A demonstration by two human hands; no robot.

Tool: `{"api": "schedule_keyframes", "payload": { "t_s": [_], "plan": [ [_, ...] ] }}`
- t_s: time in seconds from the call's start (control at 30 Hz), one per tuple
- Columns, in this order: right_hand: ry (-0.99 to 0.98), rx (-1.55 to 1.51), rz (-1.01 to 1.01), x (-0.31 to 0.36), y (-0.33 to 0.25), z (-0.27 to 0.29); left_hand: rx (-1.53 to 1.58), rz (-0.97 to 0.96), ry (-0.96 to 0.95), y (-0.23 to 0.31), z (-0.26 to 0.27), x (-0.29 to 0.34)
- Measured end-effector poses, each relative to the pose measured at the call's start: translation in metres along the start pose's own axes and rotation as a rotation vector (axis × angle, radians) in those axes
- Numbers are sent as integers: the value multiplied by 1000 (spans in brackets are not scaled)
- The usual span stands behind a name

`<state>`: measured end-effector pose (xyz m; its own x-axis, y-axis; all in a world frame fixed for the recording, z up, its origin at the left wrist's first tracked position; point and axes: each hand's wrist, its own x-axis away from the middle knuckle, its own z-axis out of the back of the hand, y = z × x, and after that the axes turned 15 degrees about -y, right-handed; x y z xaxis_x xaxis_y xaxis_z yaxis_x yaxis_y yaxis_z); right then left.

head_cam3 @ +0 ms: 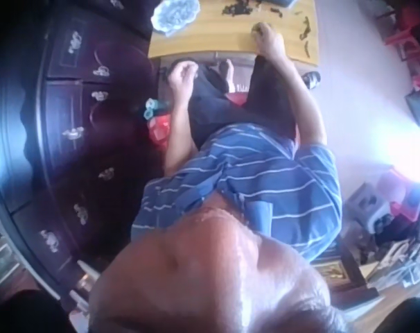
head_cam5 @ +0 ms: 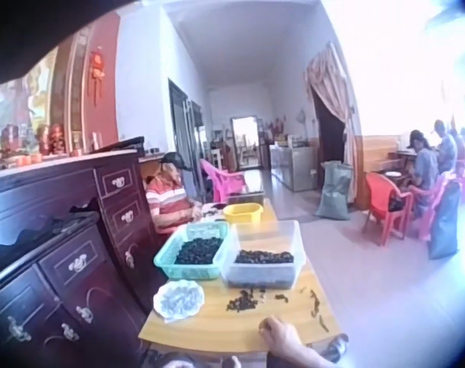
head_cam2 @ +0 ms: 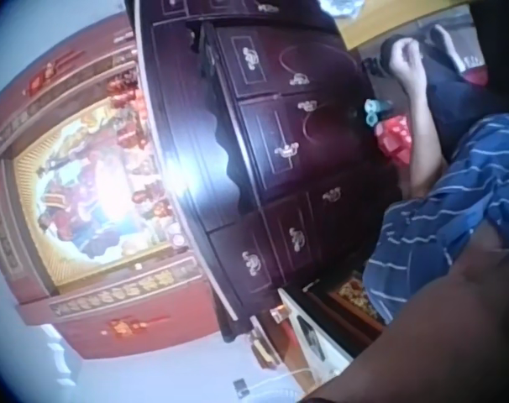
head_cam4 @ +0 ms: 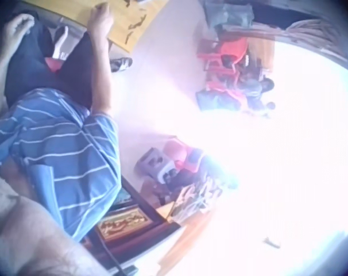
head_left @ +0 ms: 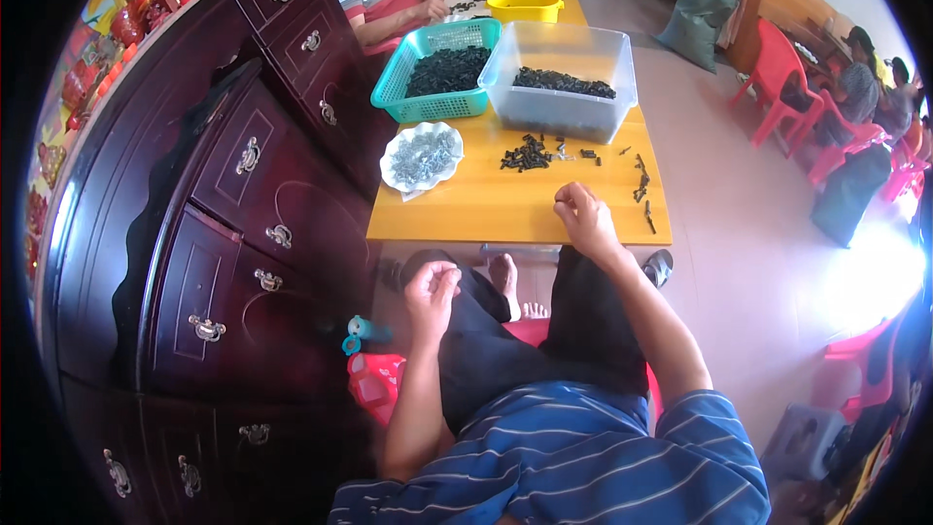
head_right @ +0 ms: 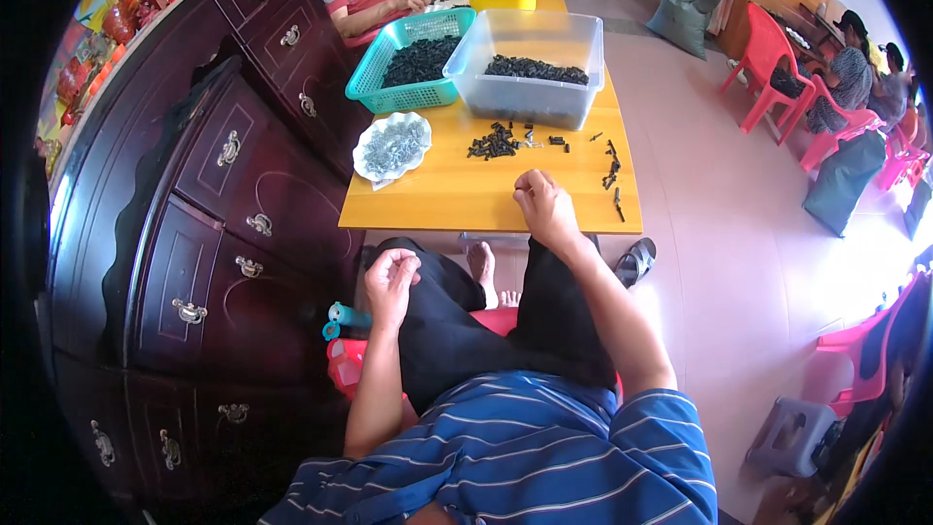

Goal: The person picks up small black plastic components and metal screws from a table, fits the metal screw into the plastic piece, and places the assembled connectors into a bin.

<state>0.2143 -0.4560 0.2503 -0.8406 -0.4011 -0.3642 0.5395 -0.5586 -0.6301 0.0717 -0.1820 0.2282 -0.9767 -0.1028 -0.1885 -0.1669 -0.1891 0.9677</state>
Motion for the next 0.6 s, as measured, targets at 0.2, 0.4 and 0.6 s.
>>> {"api": "schedule_keyframes", "payload": {
  "t_s": [0.2,0.4,0.6],
  "plan": [
    [-315,-889,-112,46,-34,-8,201,16,-129,27,-22,4],
    [-370,-1166,-89,65,-46,-19,239,-32,-209,56,-55,-14],
    [-334,-1249,-164,69,-42,-16,259,-45,-260,56,-81,-24]
  ]
}}
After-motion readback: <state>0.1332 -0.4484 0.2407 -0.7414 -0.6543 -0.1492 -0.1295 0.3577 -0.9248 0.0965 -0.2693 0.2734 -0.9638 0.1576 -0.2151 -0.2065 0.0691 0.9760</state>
